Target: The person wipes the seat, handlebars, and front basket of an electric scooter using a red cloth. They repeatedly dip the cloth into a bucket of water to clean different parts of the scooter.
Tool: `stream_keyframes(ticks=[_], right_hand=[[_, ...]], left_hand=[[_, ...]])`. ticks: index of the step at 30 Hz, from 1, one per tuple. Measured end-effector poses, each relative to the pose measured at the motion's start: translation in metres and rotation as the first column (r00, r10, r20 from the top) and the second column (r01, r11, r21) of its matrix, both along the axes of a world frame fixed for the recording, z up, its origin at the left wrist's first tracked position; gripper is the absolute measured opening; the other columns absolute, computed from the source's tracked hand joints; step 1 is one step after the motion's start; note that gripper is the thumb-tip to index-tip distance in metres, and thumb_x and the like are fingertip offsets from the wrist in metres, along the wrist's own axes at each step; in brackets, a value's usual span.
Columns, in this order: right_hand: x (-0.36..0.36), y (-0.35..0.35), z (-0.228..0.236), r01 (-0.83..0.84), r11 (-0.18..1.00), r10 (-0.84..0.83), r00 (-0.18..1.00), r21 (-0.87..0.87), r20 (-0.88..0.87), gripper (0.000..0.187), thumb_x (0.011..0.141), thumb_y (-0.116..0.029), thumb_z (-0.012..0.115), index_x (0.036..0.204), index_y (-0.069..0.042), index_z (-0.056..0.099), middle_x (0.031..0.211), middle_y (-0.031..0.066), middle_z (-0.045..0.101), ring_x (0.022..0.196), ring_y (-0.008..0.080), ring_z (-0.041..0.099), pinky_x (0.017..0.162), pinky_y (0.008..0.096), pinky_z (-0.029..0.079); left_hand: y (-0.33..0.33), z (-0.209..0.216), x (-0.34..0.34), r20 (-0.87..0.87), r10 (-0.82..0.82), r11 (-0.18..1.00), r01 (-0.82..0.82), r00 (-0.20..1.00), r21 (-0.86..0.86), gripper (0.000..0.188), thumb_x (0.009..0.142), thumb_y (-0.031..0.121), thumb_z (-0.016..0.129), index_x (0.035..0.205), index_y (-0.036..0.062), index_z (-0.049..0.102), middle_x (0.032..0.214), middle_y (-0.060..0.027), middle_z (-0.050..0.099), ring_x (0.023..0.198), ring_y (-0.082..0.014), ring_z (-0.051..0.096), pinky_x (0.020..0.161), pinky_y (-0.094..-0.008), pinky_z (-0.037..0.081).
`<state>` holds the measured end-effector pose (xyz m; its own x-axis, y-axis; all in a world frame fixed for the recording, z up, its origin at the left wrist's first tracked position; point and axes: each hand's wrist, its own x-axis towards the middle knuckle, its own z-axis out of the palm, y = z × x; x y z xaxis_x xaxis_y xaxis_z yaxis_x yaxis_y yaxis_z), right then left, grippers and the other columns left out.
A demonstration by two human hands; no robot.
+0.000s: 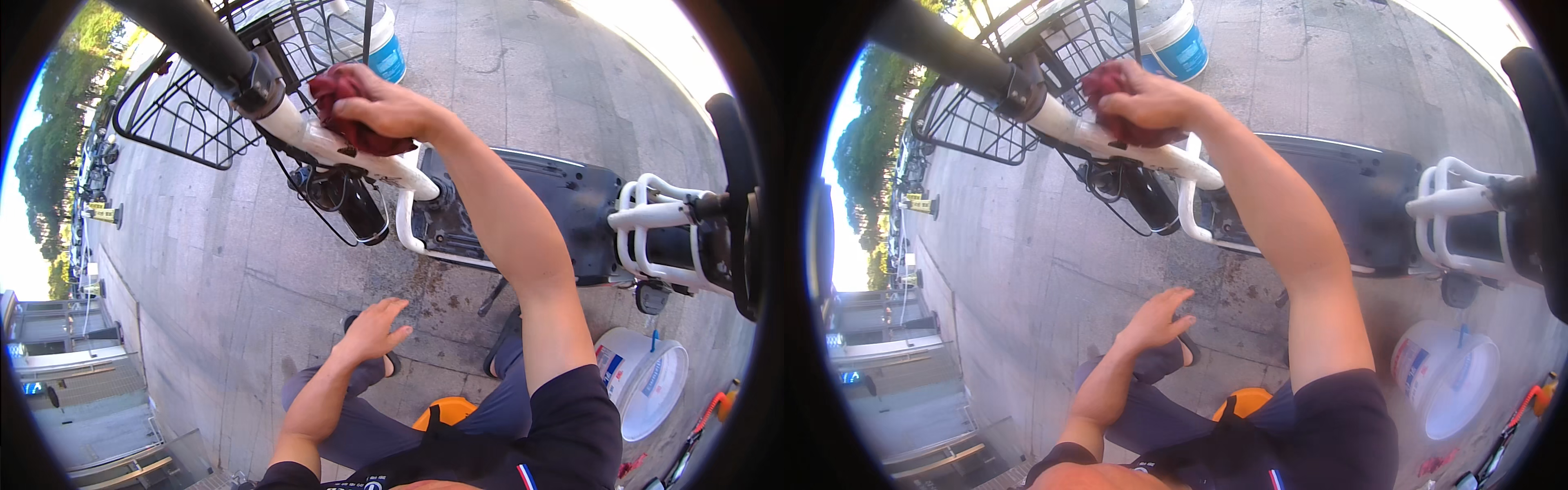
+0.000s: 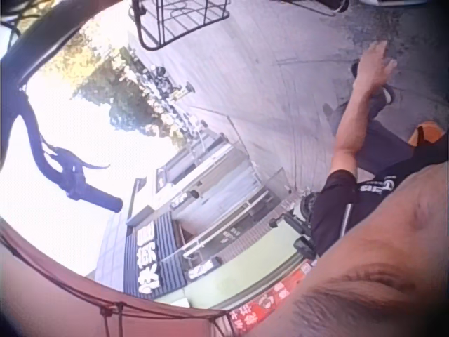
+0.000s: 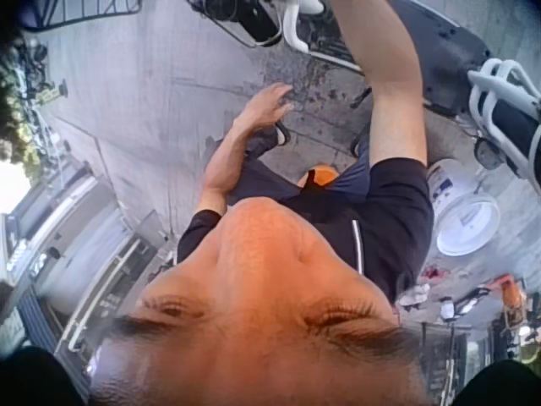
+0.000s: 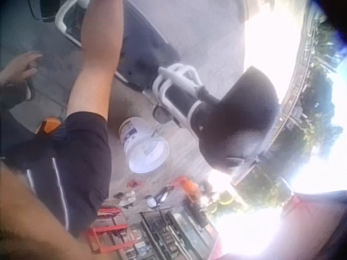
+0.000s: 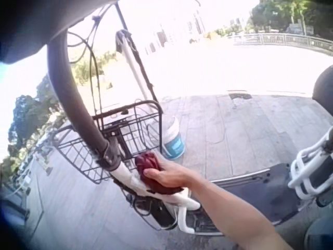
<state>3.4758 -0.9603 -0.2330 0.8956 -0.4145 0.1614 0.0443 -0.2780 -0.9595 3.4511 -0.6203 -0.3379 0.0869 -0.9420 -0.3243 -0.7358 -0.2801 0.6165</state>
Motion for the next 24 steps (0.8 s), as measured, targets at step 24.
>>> stream_keyframes(ticks=[24], right_hand=[[0.026,-0.107,-0.166,-0.077,0.857,-0.217,0.843,-0.51,-0.492,0.034,0.085,-0.037,0.06,0.104,-0.01,0.068,0.1,0.0147,0.07,0.097,0.0347,0.066,0.082,0.0431,0.053]], left_hand=[[-0.042,-0.023,0.0,-0.051,-0.012,0.992,0.018,0.999,0.127,0.053,0.09,0.031,0.065,0.133,0.0028,0.051,0.133,-0.0219,0.054,0.12,-0.0414,0.053,0.101,-0.0452,0.043]])
